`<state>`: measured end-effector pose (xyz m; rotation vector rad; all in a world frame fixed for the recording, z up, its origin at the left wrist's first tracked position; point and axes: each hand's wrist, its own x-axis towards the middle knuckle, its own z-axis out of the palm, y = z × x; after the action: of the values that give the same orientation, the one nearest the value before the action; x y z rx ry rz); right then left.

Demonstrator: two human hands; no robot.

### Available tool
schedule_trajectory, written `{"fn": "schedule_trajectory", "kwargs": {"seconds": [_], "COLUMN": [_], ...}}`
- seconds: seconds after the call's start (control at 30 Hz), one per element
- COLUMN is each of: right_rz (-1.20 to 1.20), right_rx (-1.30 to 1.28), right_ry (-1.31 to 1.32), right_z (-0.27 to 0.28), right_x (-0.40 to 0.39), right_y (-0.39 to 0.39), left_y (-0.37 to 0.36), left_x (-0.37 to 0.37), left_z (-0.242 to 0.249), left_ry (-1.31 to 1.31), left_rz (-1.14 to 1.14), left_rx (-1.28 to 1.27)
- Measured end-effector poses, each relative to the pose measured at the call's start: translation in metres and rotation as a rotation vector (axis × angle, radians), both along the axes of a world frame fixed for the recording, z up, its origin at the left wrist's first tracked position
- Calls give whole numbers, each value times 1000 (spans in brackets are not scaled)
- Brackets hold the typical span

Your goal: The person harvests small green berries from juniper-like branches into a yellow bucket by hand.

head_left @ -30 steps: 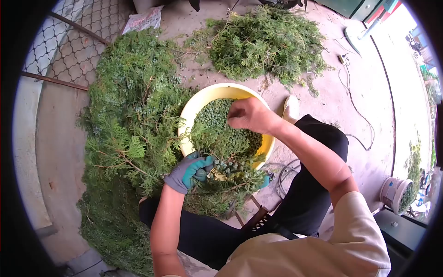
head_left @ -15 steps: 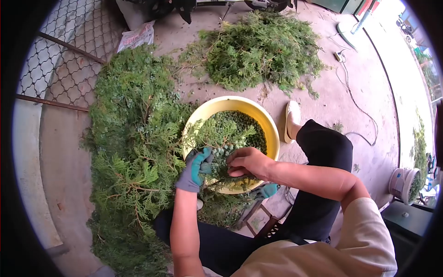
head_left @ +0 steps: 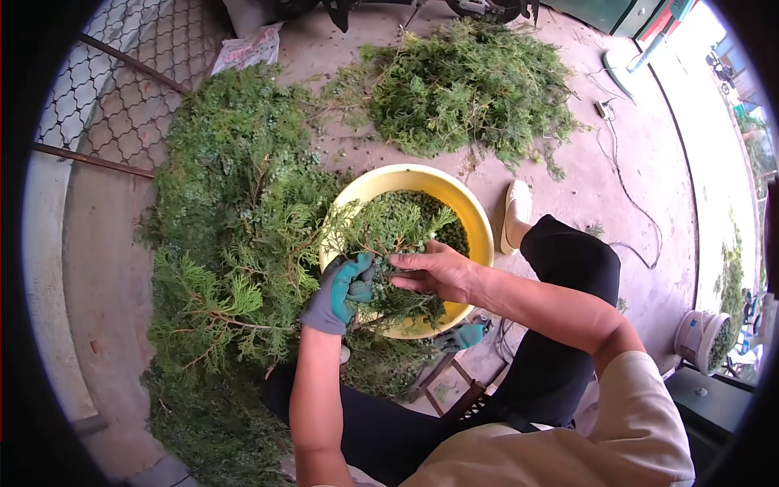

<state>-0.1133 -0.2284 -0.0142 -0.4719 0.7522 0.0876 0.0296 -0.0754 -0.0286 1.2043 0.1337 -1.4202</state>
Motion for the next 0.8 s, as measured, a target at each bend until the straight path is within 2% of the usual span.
{"fn": "schedule_trajectory", "kwargs": {"seconds": [0.13, 0.3, 0.37, 0.43, 0.57, 0.63, 0.7, 0.73, 0.77, 0.8], "right_rz": [82, 358, 413, 524, 600, 572, 580, 668, 667, 611], "right_rx": [76, 204, 229, 138, -70, -77, -415, -632, -632, -1105], "right_ry": [-21, 40, -21, 61, 164, 146, 51, 42, 42, -85], "right_z": [-16, -22, -21, -19, -23, -23, -18, -18, -26, -37], "right_x": [5, 3, -1, -4, -11, -14, -15, -15, -16, -19], "right_y": [-2, -8, -10, -10, -8, -6, -7, -8, -6, -3], "left_y": [0, 6, 11, 15, 16, 20, 19, 19, 17, 15], "left_x": [-6, -7, -6, -7, -12, -6, -7, -9, -11, -14], "left_z": [9, 16, 18, 21, 20, 12, 10, 9, 10, 11], "left_ry": [-60, -56, -49, -81, -140, -51, -52, -52, -53, -80], "left_rz": [-1, -11, -24, -17, 48, -38, -2, 36, 35, 79], "left_rx": [87, 67, 77, 90, 120, 132, 141, 151, 151, 162]}}
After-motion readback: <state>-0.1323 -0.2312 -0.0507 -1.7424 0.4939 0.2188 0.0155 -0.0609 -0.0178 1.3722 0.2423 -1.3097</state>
